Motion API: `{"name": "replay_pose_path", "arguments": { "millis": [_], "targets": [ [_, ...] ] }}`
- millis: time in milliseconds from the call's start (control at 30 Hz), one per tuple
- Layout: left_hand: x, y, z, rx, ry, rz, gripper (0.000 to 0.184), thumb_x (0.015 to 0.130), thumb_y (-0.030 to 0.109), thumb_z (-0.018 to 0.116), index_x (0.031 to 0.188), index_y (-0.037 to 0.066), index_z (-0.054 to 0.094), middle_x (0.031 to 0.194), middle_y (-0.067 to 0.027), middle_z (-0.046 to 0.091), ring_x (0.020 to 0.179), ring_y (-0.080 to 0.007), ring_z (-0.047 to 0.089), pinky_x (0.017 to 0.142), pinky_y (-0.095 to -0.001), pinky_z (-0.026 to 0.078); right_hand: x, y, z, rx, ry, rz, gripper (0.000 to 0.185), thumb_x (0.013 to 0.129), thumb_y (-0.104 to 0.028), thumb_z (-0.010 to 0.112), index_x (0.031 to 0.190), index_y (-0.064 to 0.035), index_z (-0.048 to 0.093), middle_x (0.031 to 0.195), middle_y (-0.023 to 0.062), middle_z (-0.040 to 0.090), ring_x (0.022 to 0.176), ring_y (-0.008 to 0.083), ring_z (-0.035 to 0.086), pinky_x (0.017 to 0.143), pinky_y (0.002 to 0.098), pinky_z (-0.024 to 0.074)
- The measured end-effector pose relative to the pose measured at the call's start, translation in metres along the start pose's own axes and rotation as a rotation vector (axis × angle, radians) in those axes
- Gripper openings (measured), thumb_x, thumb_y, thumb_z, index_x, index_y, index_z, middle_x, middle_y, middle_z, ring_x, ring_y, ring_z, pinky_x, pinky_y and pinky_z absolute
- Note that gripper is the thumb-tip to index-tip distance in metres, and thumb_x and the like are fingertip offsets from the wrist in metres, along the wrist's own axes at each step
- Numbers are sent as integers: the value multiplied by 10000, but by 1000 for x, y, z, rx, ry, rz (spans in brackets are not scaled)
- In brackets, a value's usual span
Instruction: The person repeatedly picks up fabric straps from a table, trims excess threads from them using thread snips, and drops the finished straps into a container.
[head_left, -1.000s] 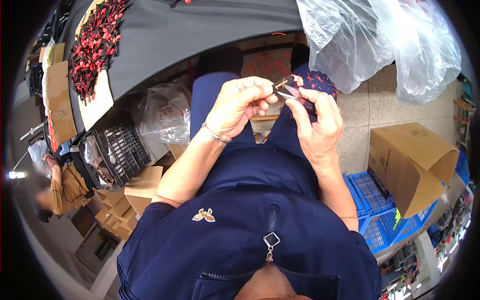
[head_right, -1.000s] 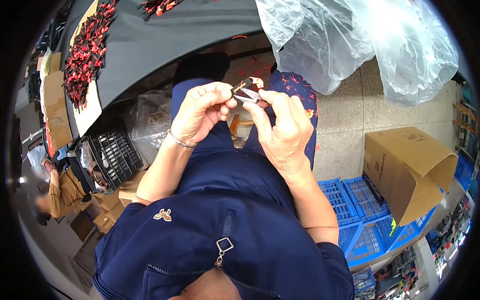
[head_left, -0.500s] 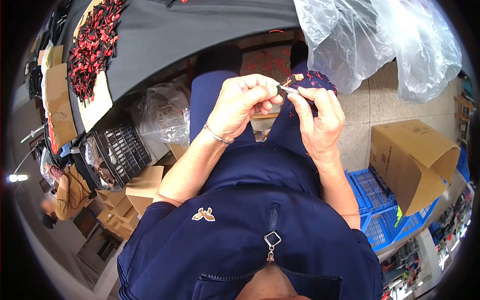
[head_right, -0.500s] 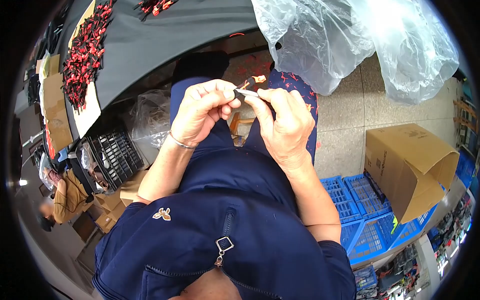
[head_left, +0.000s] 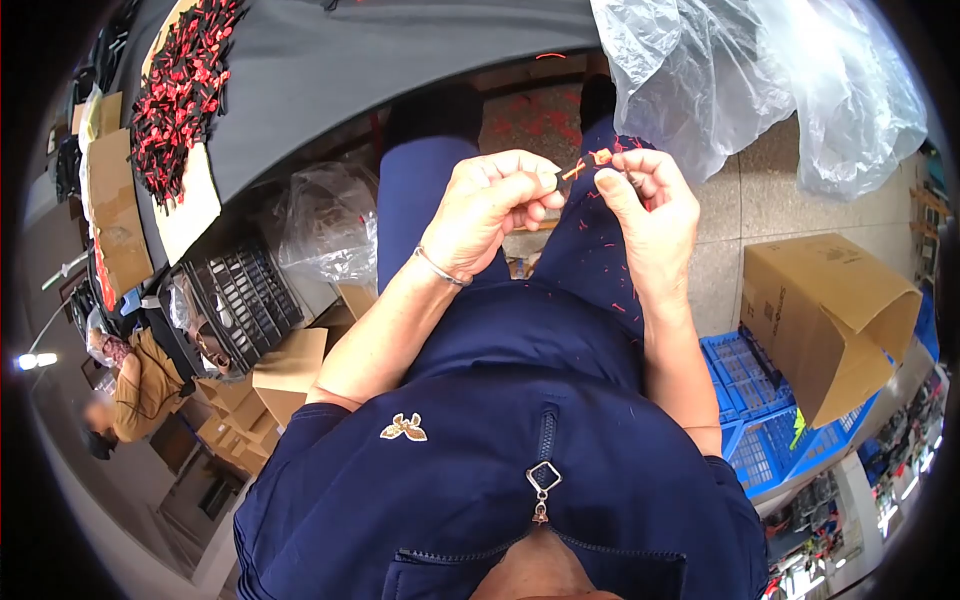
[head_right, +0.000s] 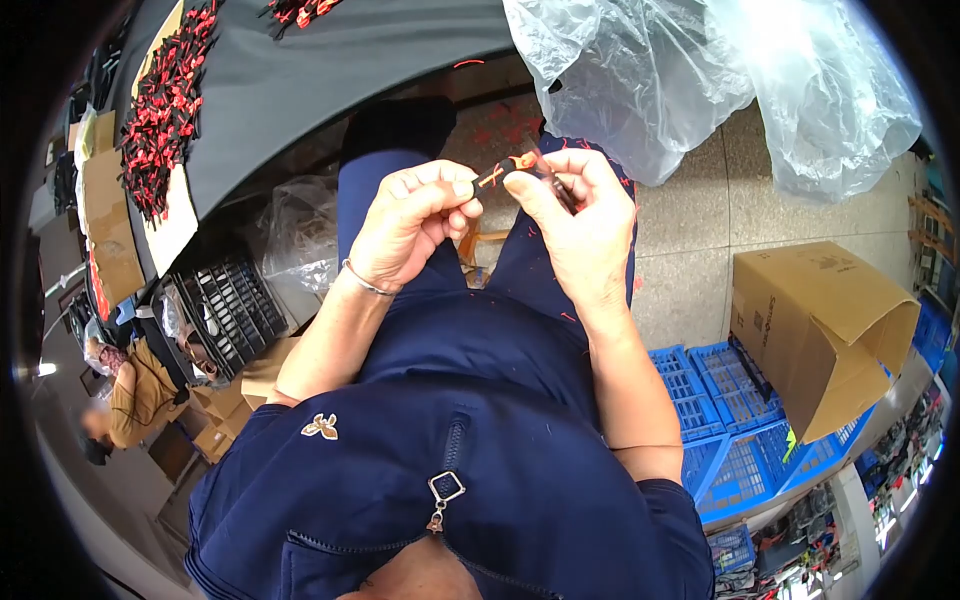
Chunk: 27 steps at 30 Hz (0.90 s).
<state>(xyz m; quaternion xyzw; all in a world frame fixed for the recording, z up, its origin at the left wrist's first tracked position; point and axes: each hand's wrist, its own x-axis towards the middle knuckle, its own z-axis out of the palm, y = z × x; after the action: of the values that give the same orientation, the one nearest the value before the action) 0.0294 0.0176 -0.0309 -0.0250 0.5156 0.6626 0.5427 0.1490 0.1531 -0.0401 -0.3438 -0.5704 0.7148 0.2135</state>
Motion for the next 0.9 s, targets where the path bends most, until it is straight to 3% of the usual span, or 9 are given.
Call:
{"name": "replay_pose_path", "arguments": {
  "millis": [100, 267, 367, 500, 600, 667, 733, 867, 900],
  "targets": [
    [-1, -4, 4, 49, -25, -5, 139, 889, 94, 642, 980, -11, 649, 804, -55, 680, 644, -73, 576, 631, -212, 489, 8, -7, -10, 275, -229, 494, 214, 885, -185, 729, 972, -27, 613, 688, -27, 561, 518, 21, 433, 462, 183, 349],
    [-5, -8, 11, 354, 72, 124, 186, 872, 86, 687, 1039, 8, 657, 827, -50, 688, 710, -82, 617, 664, -222, 511, 8, 6, 0, 476, -197, 480, 171, 891, -172, 708, 828, -79, 579, 633, -41, 505, 473, 21, 370, 433, 195, 294],
    [-11, -11, 18, 993, 168, 697, 242, 815, 28, 728, 1052, 19, 679, 844, -61, 705, 748, -109, 661, 674, -247, 535, 6, 8, 2, 463, -151, 398, 178, 891, -166, 703, 803, -83, 573, 620, -39, 509, 466, 22, 366, 431, 201, 293],
    [0, -17, 7, 1235, 132, 1127, 215, 762, -7, 744, 972, 28, 719, 881, -97, 720, 741, -175, 694, 669, -260, 544, 3, 13, 0, 489, -169, 393, 149, 893, -168, 699, 844, -77, 592, 652, -27, 548, 494, 27, 408, 440, 201, 308],
    [-7, -12, 10, 1193, 195, 893, 163, 798, 5, 725, 961, 21, 717, 862, -86, 724, 725, -129, 686, 665, -249, 542, 2, 5, 4, 330, -120, 365, 159, 892, -167, 703, 949, -47, 616, 745, 1, 609, 583, 38, 493, 478, 196, 353],
    [-5, -23, 6, 657, 248, 464, 133, 897, 88, 680, 975, -19, 688, 798, -66, 704, 678, -69, 641, 634, -220, 535, 0, 2, 7, 202, -49, 269, 215, 885, -157, 713, 1022, -22, 617, 815, 24, 643, 655, 47, 542, 516, 191, 391],
    [-5, -12, 7, 404, 222, 214, 155, 918, 123, 661, 979, -19, 675, 807, -70, 695, 649, -74, 622, 607, -209, 522, -2, 2, 8, 103, 30, 99, 286, 873, -142, 729, 1088, 2, 608, 885, 48, 667, 727, 55, 579, 561, 185, 429],
    [-3, -15, 2, 162, 154, 107, 153, 928, 130, 635, 964, -14, 670, 801, -67, 686, 618, -72, 597, 587, -215, 514, -15, -1, 5, -131, 72, -78, 247, 862, -99, 741, 1050, -2, 616, 894, 59, 686, 755, 50, 594, 625, 214, 472],
    [-3, -15, 2, 133, 142, 99, 153, 928, 130, 630, 959, -14, 669, 796, -65, 683, 616, -74, 595, 587, -219, 515, -14, 9, 3, -254, 106, -233, 221, 824, -100, 775, 981, -24, 641, 842, 54, 694, 708, 91, 609, 617, 256, 481]
  ]
}}
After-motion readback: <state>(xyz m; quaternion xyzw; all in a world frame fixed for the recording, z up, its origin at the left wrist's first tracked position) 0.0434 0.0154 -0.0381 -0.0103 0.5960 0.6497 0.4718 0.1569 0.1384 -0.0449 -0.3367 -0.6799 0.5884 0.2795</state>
